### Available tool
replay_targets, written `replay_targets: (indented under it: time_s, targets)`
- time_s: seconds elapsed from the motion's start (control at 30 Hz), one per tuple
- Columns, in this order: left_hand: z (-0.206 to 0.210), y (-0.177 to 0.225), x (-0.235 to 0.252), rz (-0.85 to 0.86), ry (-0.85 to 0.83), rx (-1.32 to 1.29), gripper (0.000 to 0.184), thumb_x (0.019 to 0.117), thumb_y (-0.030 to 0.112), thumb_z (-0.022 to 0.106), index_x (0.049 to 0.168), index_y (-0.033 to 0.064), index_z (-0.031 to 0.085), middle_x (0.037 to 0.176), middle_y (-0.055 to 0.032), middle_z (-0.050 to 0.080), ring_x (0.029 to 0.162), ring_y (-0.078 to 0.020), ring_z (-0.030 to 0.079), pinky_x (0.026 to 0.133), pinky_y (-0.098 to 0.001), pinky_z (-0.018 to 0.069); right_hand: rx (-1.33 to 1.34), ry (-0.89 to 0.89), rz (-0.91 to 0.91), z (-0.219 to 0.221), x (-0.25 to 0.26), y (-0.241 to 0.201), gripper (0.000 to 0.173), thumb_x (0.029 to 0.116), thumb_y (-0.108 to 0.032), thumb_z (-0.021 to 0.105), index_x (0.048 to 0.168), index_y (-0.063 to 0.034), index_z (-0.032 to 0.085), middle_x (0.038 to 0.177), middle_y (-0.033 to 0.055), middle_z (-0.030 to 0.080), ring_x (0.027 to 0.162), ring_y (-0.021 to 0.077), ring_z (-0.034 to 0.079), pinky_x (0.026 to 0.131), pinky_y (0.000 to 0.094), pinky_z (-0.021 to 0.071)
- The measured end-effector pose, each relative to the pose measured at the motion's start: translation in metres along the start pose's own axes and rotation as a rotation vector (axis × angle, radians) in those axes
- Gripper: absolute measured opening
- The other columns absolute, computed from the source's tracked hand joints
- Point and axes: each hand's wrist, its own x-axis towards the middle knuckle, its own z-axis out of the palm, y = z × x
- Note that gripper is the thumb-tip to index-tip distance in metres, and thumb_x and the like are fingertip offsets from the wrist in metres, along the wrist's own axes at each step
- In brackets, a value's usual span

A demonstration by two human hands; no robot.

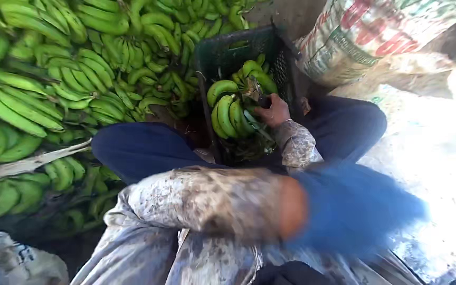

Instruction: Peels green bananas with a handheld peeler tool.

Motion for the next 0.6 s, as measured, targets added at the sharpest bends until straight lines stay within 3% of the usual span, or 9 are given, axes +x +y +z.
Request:
replay_targets:
  time_s: [0.03,0.07,0.13,0.17,0.23,0.3,0.4,0.5,0.6]
  targets:
    - [0.017,-0.048,-0.007,0.171,0.28,-0.141,0.053,0.0807,0.057,0.07,0.124,0.0269,0.069,0.1,0.0045,0.069,0.088,-0.0097,0.064,0.072,-0.032,0.0533,0.02,0.01,-0.017,-0.002,-0.001,0.004,0.058,0.0941,-0.033,0.075,0.136,0.0025,0.057,0.127,0.0269,0.065,0.121,0.0407,0.063,0.106,0.0586,0.0473]
    - [-0.01,-0.067,-0.008,0.074,0.166,-0.212,0.056,0.0918,0.053,0.066,0.138,0.0225,0.06,0.113,0.0009,0.069,0.098,-0.0133,0.066,0.081,-0.0381,0.0571,0.035,0.006,-0.037,-0.002,-0.004,0.009,0.054,0.0988,-0.036,0.069,0.137,0.0013,0.057,0.127,0.0256,0.066,0.12,0.0391,0.064,0.106,0.0568,0.048]
    - [-0.054,-0.101,-0.008,-0.315,0.085,-0.344,0.05,0.0983,0.043,0.065,0.143,0.0222,0.058,0.111,-0.0038,0.073,0.097,-0.0205,0.071,0.086,-0.0495,0.0586,0.085,-0.019,-0.091,-0.002,-0.005,0.015,0.049,0.106,-0.037,0.058,0.14,-0.002,0.056,0.125,0.0238,0.067,0.114,0.0363,0.067,0.102,0.0545,0.0499]
    - [-0.053,-0.125,-0.016,-0.515,0.143,-0.365,0.05,0.0998,0.043,0.063,0.144,0.0204,0.058,0.111,-0.0088,0.073,0.099,-0.0265,0.071,0.088,-0.0549,0.057,0.099,-0.032,-0.113,0.001,-0.005,0.018,0.048,0.1074,-0.037,0.054,0.142,-0.0037,0.056,0.124,0.023,0.067,0.112,0.0355,0.067,0.102,0.0543,0.0495]
    - [-0.033,-0.175,-0.033,-0.841,0.325,-0.385,0.057,0.1005,0.05,0.058,0.147,0.0169,0.054,0.119,-0.0135,0.071,0.11,-0.0307,0.069,0.097,-0.0568,0.0534,0.085,-0.079,-0.114,0.008,-0.007,0.02,0.049,0.1085,-0.039,0.051,0.141,-0.0032,0.056,0.12,0.0244,0.068,0.107,0.0371,0.068,0.098,0.0565,0.0511]
    - [-0.017,-0.205,-0.039,-1.058,0.442,-0.373,0.074,0.0955,0.061,0.059,0.153,0.0158,0.046,0.133,-0.0173,0.064,0.121,-0.0339,0.063,0.103,-0.0568,0.0492,0.044,-0.143,-0.064,0.018,-0.007,0.019,0.052,0.1071,-0.043,0.053,0.136,0.0003,0.056,0.117,0.0251,0.067,0.104,0.0384,0.069,0.096,0.0579,0.0536]
    - [-0.005,-0.209,-0.011,-1.182,0.373,-0.221,0.104,0.0822,0.078,0.062,0.161,0.0172,0.031,0.147,-0.0238,0.051,0.131,-0.0447,0.052,0.101,-0.0645,0.0462,-0.038,-0.207,-0.076,0.023,0.001,0.02,0.052,0.1081,-0.044,0.05,0.129,0.0019,0.059,0.115,0.0257,0.068,0.105,0.0398,0.069,0.096,0.0591,0.0531]
    - [0.022,-0.21,0.027,-1.262,0.297,-0.084,0.125,0.0682,0.085,0.068,0.164,0.0196,0.021,0.162,-0.0229,0.031,0.147,-0.0452,0.033,0.108,-0.0677,0.036,-0.15,-0.216,-0.18,0.022,0.012,0.027,0.048,0.1101,-0.044,0.044,0.133,-0.0043,0.059,0.118,0.0251,0.068,0.114,0.0428,0.066,0.099,0.0632,0.0492]
    - [0.043,-0.218,0.042,-1.31,0.317,0.01,0.127,0.0632,0.081,0.072,0.163,0.0216,0.022,0.163,-0.0205,0.029,0.146,-0.0427,0.034,0.107,-0.0671,0.0354,-0.16,-0.223,-0.217,0.023,0.022,0.04,0.048,0.1111,-0.043,0.041,0.137,-0.0059,0.057,0.123,0.0247,0.068,0.118,0.043,0.065,0.102,0.0639,0.048]
